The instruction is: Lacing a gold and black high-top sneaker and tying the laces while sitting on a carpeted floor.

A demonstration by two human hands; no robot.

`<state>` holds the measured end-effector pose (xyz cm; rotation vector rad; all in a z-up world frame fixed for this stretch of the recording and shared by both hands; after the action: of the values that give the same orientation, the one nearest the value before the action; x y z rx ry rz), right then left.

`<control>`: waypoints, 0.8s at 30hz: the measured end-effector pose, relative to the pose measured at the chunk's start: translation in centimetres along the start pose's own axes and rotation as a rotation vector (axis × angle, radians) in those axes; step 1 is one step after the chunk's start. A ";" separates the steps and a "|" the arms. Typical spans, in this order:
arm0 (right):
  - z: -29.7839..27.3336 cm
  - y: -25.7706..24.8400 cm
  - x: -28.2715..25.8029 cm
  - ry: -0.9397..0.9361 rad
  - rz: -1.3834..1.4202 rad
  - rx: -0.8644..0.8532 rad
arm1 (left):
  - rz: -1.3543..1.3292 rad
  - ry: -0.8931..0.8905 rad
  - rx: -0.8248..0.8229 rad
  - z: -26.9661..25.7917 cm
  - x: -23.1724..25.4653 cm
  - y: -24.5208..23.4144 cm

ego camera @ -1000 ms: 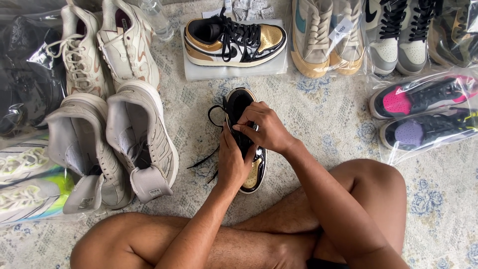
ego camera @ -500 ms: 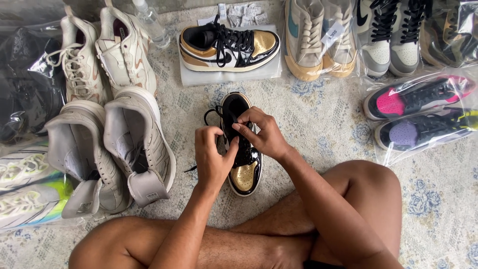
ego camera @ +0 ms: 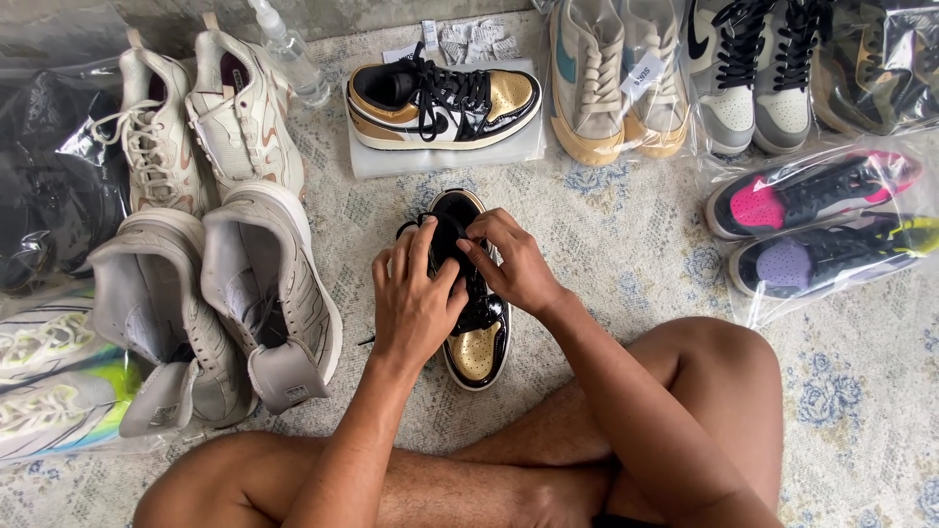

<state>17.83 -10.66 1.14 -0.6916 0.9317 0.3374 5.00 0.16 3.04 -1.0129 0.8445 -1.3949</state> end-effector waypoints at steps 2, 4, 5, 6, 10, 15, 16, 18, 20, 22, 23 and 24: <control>0.0 0.0 -0.1 -0.001 0.002 0.002 | -0.010 -0.015 -0.011 -0.1 0.0 0.6; 0.0 0.0 0.0 -0.004 0.003 0.006 | -0.019 -0.029 -0.019 -0.3 -0.1 1.4; -0.1 0.0 0.1 -0.007 0.012 0.008 | -0.078 -0.048 0.008 -0.5 -0.3 1.8; -0.1 0.0 0.2 -0.008 0.020 0.011 | -0.139 -0.066 0.035 -0.7 -0.4 2.2; 0.1 -1.0 -2.0 -0.015 0.031 0.007 | -0.285 -0.125 -0.020 -1.0 -1.2 0.5; -0.3 -1.7 -1.6 -0.073 -0.240 -0.109 | -0.276 -0.074 -0.273 -0.6 -1.8 -2.5; -0.3 -1.7 -1.5 -0.075 -0.241 -0.108 | -0.275 -0.073 -0.271 -0.5 -1.8 -2.3; -0.3 -1.7 -1.2 -0.042 -0.381 -0.154 | -0.267 -0.141 -0.326 -0.7 -2.0 -1.9; 0.2 -1.6 -1.7 -0.021 -0.428 -0.184 | -0.272 -0.175 -0.332 -0.8 -2.2 -1.6; 0.7 -1.4 -2.0 0.001 -0.476 -0.211 | -0.276 -0.206 -0.337 -0.8 -2.2 -1.3; 1.0 -1.2 -1.9 0.056 -0.499 -0.257 | -0.313 -0.226 -0.334 -0.8 -2.1 -1.2; 1.1 -1.0 -1.8 0.113 -0.522 -0.306 | -0.352 -0.248 -0.332 -0.8 -2.0 -1.1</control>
<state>18.01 -10.56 3.48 -1.2125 0.7769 -0.0265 3.72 2.17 3.59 -1.6168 0.7495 -1.4049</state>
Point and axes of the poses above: each hand's wrist, its own z-axis towards the middle knuckle, its own y-axis out of the palm, x = y × z, the point moved 2 cm from there along z, towards the middle knuckle, and after that the axes turned 10 degrees about y, right-handed, at the moved point
